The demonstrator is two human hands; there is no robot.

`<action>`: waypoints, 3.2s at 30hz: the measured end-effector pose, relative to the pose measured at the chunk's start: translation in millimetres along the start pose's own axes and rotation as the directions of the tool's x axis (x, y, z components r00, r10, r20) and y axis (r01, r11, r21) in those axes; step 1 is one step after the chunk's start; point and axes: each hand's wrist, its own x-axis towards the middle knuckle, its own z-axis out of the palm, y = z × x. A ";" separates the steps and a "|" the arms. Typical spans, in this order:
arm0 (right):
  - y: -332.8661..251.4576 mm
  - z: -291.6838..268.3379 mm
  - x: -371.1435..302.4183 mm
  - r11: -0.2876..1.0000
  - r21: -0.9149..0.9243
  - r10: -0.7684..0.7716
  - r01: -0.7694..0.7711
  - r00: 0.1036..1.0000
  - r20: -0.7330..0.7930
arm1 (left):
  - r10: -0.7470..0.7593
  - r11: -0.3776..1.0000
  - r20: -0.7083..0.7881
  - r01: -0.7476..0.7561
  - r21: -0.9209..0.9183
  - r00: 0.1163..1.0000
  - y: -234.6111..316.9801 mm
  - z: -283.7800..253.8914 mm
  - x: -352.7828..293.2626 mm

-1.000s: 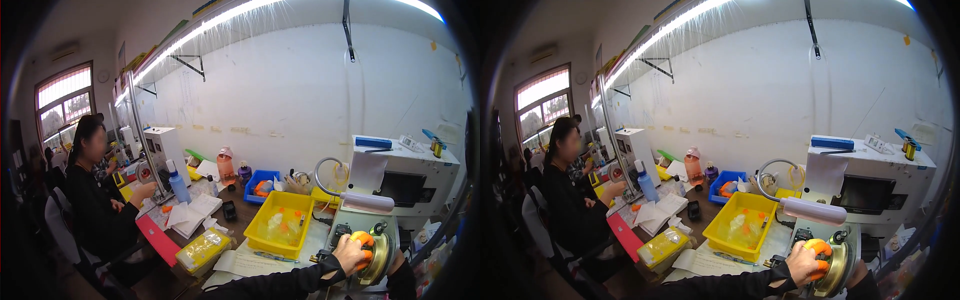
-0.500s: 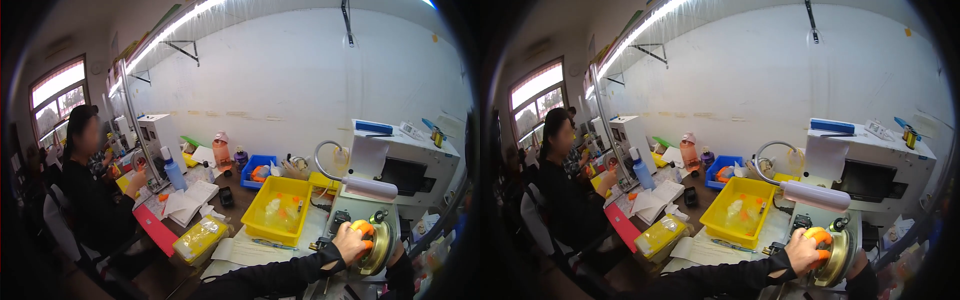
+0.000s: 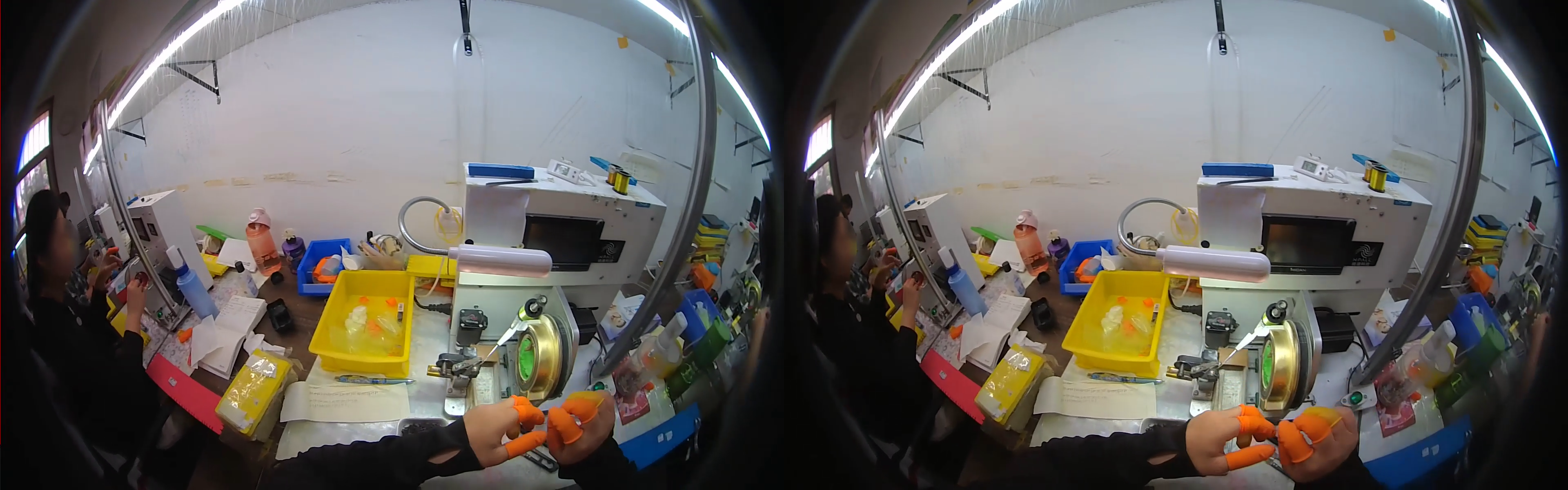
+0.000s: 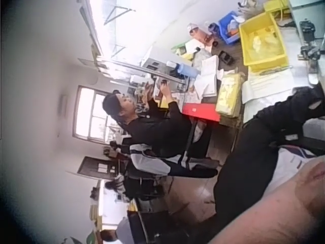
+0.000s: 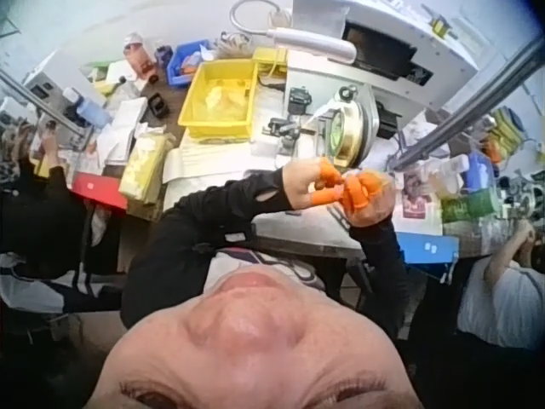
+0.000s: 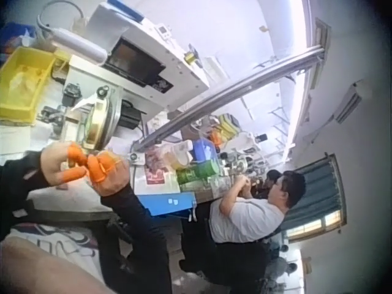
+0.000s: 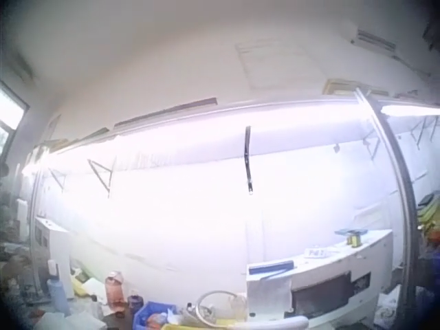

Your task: The recorder uses various tools to assemble and glue small electronic or metal components onto a larger assembly fixture.

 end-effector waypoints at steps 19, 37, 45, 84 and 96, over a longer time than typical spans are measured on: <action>-19.9 3.1 -5.7 0.989 0.098 0.119 -0.114 0.992 -0.051 | 0.406 0.846 -0.184 -0.292 0.445 0.895 3.7 -4.4 0.0; 91.8 -51.2 -79.7 0.830 -0.144 0.549 -0.538 0.747 0.375 | 0.549 0.724 -0.264 -0.294 0.624 0.793 -13.0 6.9 23.9; 65.0 -216.7 25.1 0.265 0.929 0.121 -0.259 0.965 0.234 | 0.534 0.799 -0.524 -0.192 0.570 0.663 -8.1 -25.5 29.0; 27.9 -31.6 92.9 0.962 0.057 -0.269 0.267 0.963 0.023 | 0.262 0.960 -0.412 -0.281 0.017 0.872 28.6 -47.7 13.1; -13.9 -20.1 30.0 0.913 0.371 0.176 -0.171 0.984 0.018 | 0.122 0.966 -0.230 -0.168 -0.195 0.966 25.6 -17.7 12.6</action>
